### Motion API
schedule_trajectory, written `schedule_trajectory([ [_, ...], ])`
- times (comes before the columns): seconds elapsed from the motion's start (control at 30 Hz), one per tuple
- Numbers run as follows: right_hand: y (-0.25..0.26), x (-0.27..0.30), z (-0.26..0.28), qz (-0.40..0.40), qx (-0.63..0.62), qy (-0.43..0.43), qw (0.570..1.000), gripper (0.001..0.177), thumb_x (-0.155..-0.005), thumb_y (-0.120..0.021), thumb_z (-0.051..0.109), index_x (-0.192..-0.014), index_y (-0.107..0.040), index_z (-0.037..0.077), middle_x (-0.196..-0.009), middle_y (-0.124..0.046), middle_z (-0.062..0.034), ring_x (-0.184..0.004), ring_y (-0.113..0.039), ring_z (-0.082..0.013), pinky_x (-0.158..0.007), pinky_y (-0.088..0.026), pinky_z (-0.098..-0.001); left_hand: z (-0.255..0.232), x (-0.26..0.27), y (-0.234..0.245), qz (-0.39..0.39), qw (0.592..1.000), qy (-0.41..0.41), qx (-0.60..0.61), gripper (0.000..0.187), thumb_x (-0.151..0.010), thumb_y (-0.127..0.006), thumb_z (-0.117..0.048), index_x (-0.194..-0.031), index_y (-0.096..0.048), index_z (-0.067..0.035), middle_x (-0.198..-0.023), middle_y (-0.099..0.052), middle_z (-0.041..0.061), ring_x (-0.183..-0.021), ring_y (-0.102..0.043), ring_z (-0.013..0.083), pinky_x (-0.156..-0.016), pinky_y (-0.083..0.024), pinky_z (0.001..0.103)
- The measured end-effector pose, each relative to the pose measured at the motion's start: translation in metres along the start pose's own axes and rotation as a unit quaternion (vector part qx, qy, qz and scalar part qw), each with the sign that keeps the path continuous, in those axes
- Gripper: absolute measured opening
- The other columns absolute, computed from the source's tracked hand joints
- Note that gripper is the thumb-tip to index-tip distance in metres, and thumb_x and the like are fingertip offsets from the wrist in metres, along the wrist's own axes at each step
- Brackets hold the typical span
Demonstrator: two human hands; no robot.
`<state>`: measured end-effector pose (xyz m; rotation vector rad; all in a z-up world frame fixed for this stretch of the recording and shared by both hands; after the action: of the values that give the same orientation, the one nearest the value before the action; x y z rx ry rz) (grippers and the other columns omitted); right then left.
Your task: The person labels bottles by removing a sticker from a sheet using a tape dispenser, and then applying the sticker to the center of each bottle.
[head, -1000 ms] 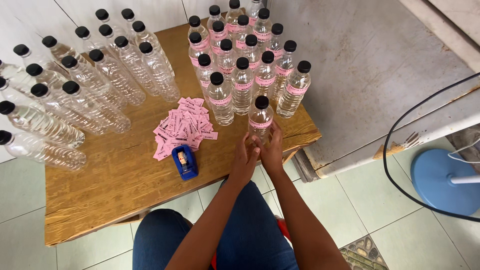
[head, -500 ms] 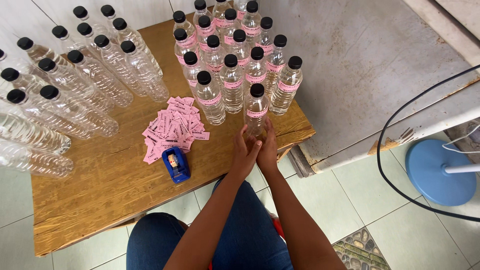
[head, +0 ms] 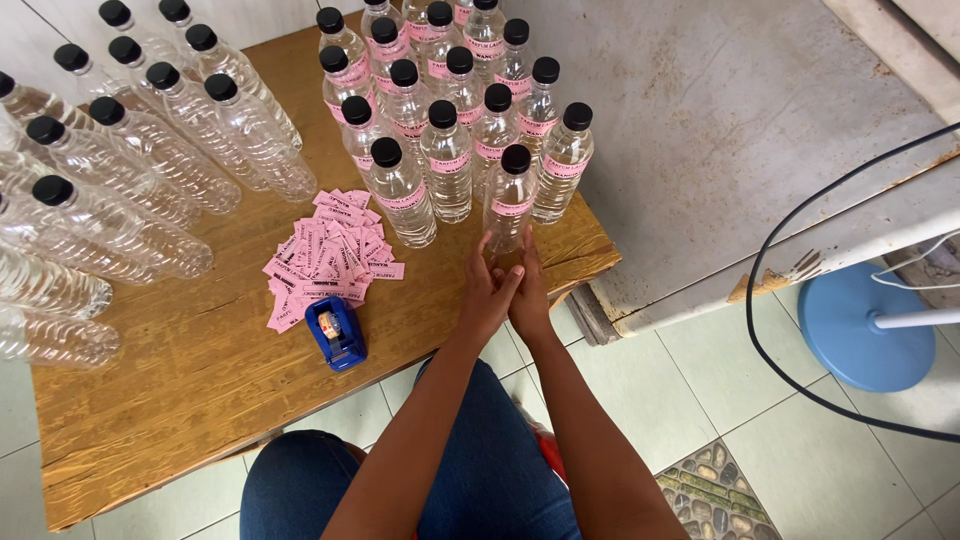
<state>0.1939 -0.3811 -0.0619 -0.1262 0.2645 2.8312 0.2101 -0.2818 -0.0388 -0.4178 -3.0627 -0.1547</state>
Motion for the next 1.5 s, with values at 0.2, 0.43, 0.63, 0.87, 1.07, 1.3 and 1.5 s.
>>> schedule_trajectory([
  [0.2, 0.001, -0.002, -0.007, 0.016, 0.035, -0.024, 0.999, 0.087, -0.092, -0.067, 0.009, -0.162, -0.017, 0.021, -0.154, -0.029, -0.0239, -0.142, -0.032, -0.0505, -0.116, -0.034, -0.0556, -0.001, -0.005, 0.002, -0.001, 1.000, -0.009, 0.001, 0.080, -0.096, -0.063, -0.043, -0.158, -0.018, -0.020, -0.153, -0.018, 0.028, -0.139, -0.038, 0.0504, -0.112, -0.039, 0.057],
  [0.43, -0.004, -0.004, -0.003, 0.027, -0.079, -0.017, 0.996, 0.089, -0.093, -0.059, -0.004, -0.163, -0.008, 0.014, -0.162, -0.016, -0.0256, -0.146, -0.018, -0.0540, -0.115, -0.032, -0.0580, -0.004, -0.012, 0.000, 0.012, 0.999, -0.006, -0.045, 0.084, -0.093, -0.066, -0.043, -0.160, -0.018, -0.025, -0.152, -0.025, 0.026, -0.136, -0.044, 0.0484, -0.108, -0.043, 0.056],
  [0.63, -0.003, -0.003, 0.004, 0.038, -0.090, -0.064, 0.993, 0.084, -0.098, -0.057, 0.000, -0.163, -0.009, 0.022, -0.159, -0.019, -0.0299, -0.146, -0.026, -0.0475, -0.118, -0.034, -0.0523, -0.012, -0.014, 0.002, 0.012, 0.998, -0.022, -0.057, 0.088, -0.090, -0.070, -0.040, -0.160, -0.018, -0.025, -0.152, -0.024, 0.030, -0.132, -0.045, 0.0524, -0.106, -0.044, 0.058],
  [0.87, -0.003, -0.002, 0.014, 0.039, -0.056, -0.090, 0.994, 0.085, -0.096, -0.064, 0.012, -0.162, -0.014, 0.025, -0.157, -0.026, -0.0323, -0.145, -0.026, -0.0498, -0.118, -0.030, -0.0537, -0.003, -0.019, 0.001, 0.022, 0.999, -0.018, -0.037, 0.089, -0.090, -0.071, -0.038, -0.160, -0.018, -0.024, -0.158, -0.018, 0.028, -0.132, -0.044, 0.0547, -0.105, -0.044, 0.059],
  [1.07, -0.001, 0.000, 0.016, 0.032, -0.044, -0.088, 0.995, 0.084, -0.096, -0.063, 0.011, -0.162, -0.015, 0.026, -0.158, -0.026, -0.0290, -0.147, -0.023, -0.0485, -0.119, -0.029, -0.0545, -0.007, -0.017, 0.001, 0.019, 0.998, -0.013, -0.062, 0.091, -0.089, -0.070, -0.039, -0.160, -0.017, -0.024, -0.160, -0.019, 0.026, -0.132, -0.045, 0.0531, -0.105, -0.044, 0.060],
  [1.3, 0.001, -0.005, -0.004, 0.034, -0.013, -0.063, 0.997, 0.082, -0.094, -0.063, 0.011, -0.162, -0.017, 0.021, -0.160, -0.021, -0.0270, -0.146, -0.027, -0.0492, -0.119, -0.029, -0.0563, -0.008, -0.016, -0.002, 0.011, 0.996, -0.012, -0.087, 0.090, -0.089, -0.069, -0.040, -0.160, -0.017, -0.025, -0.159, -0.026, 0.024, -0.131, -0.047, 0.0516, -0.106, -0.043, 0.060],
  [1.5, -0.002, -0.005, -0.008, 0.035, -0.066, -0.071, 0.995, 0.081, -0.096, -0.061, 0.010, -0.162, -0.015, 0.019, -0.163, -0.018, -0.0235, -0.147, -0.021, -0.0492, -0.118, -0.028, -0.0562, -0.010, -0.015, -0.003, 0.005, 0.994, -0.028, -0.106, 0.089, -0.088, -0.068, -0.042, -0.160, -0.020, -0.021, -0.151, -0.039, 0.027, -0.134, -0.044, 0.0527, -0.111, -0.035, 0.060],
])
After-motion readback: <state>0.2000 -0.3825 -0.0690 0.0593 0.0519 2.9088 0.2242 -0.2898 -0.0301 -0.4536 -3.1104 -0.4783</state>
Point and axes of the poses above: each hand's wrist, its own x-axis away from the middle knuckle, its own y-axis out of the back of the hand, z = x × y, the point moved 9 cm from there along -x, towards the middle knuckle
